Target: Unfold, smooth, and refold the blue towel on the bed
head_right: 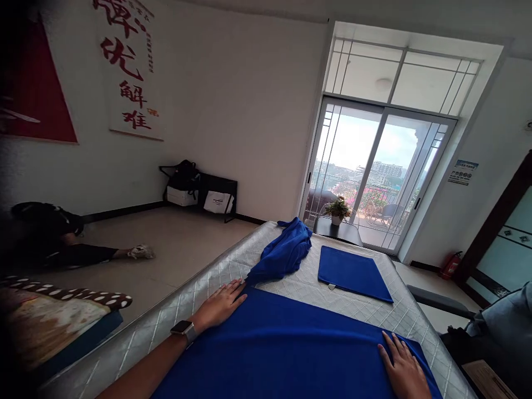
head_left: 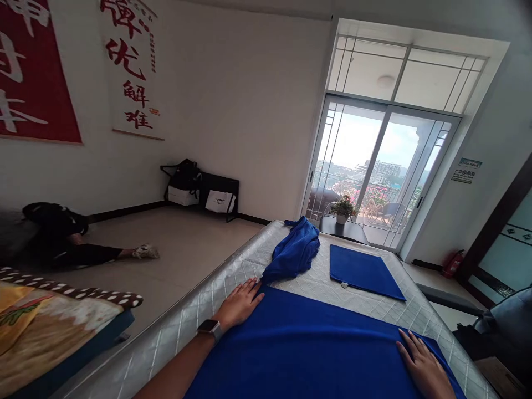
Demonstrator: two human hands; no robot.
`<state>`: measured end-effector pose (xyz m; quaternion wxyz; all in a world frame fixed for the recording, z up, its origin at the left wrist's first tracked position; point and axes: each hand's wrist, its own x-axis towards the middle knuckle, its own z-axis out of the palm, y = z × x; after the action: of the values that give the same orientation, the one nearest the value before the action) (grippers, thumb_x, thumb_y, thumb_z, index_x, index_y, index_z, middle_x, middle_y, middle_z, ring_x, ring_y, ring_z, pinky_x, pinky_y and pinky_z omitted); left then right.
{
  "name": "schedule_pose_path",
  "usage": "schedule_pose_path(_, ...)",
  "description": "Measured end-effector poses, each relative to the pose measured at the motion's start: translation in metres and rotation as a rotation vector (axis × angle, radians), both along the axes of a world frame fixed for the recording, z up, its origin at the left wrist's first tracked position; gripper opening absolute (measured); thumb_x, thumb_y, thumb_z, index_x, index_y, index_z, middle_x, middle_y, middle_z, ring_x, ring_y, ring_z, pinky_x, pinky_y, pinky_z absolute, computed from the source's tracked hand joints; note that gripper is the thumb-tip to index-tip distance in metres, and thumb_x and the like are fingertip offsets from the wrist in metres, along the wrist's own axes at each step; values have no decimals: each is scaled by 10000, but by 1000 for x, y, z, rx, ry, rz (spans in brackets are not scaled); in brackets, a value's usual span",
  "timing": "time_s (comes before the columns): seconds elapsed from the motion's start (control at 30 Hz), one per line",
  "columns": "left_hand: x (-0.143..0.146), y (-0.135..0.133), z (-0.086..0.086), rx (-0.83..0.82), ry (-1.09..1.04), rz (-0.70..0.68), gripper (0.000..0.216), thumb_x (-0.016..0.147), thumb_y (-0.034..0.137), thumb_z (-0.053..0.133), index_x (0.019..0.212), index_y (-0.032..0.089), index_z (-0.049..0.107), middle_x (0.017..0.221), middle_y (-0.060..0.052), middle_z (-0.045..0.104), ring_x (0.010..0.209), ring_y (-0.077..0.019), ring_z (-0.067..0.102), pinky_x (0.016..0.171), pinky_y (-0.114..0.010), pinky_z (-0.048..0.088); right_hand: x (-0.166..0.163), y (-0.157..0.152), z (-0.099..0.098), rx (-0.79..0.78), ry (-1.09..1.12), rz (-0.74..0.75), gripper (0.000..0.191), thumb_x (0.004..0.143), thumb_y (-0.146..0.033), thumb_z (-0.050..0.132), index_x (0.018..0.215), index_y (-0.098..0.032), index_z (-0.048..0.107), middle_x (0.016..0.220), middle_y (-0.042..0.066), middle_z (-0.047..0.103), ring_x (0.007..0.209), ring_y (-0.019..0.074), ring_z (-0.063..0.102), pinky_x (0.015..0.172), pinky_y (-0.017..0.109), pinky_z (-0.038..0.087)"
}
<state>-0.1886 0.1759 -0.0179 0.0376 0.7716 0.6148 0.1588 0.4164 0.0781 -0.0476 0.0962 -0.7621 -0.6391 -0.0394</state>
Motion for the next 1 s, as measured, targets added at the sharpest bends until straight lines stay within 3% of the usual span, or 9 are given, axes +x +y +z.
schedule_pose_path(0.17, 2, -3, 5, -28, -21, 16, 659, 981, 569, 241, 1494, 187, 398, 1596, -82, 320, 1490, -236, 226, 1214, -437, 163, -16, 5, 29, 26, -31, -40, 659, 890, -513, 236, 1412, -221, 514, 1442, 63, 550, 1368, 240, 454, 1164, 436, 313)
schedule_pose_path(0.27, 2, -4, 10, -46, -26, 26, 675, 974, 585, 245, 1494, 184, 398, 1597, -86, 308, 1488, -228, 235, 1213, -428, 165, -52, 12, 48, 74, -125, -53, 603, 871, -367, 253, 1328, -168, 593, 1361, 104, 615, 1309, 247, 519, 1149, 421, 335)
schedule_pose_path(0.37, 2, -5, 13, -53, -25, 31, 662, 975, 567, 251, 1491, 182, 403, 1591, -89, 317, 1485, -226, 245, 1217, -447, 144, -122, 14, 66, 126, -173, 5, 592, 833, -296, 301, 1335, -177, 591, 1381, 97, 600, 1321, 261, 505, 1136, 436, 350)
schedule_pose_path(0.5, 3, -7, 15, -42, -17, 43, 667, 979, 548, 236, 1495, 153, 391, 1589, -107, 320, 1488, -227, 237, 1227, -456, 63, -247, 15, 84, 112, 39, 353, 516, 927, -383, 328, 1353, -237, 580, 1388, 47, 601, 1298, 229, 528, 1095, 375, 408)
schedule_pose_path(0.6, 3, -7, 13, -39, -1, 48, 657, 981, 537, 231, 1496, 161, 389, 1588, -96, 328, 1487, -226, 238, 1227, -449, 77, -329, 22, 88, 65, 153, 573, 492, 959, -395, 353, 1377, -240, 561, 1423, 41, 571, 1344, 227, 480, 1142, 380, 349)
schedule_pose_path(0.67, 3, -6, 10, -29, 11, 47, 648, 983, 526, 240, 1499, 162, 383, 1589, -94, 327, 1486, -226, 242, 1225, -451, 99, -365, 30, 86, 27, 199, 627, 495, 973, -400, 347, 1397, -233, 539, 1450, 44, 545, 1377, 233, 439, 1169, 408, 302)
schedule_pose_path(0.8, 1, -3, 3, 1, 24, 45, 644, 981, 512, 266, 1499, 146, 378, 1585, -108, 333, 1484, -246, 249, 1218, -480, 120, -396, 44, 73, -48, 234, 604, 556, 986, -449, 318, 1488, -228, 409, 1558, 33, 396, 1462, 244, 288, 1204, 471, 206)
schedule_pose_path(1.0, 1, -1, 0, 22, 17, 44, 652, 976, 538, 268, 1497, 163, 381, 1591, -113, 323, 1484, -262, 249, 1211, -497, 121, -388, 47, 65, -101, 228, 593, 600, 992, -499, 272, 1529, -237, 325, 1605, 12, 286, 1491, 234, 201, 1215, 473, 154)
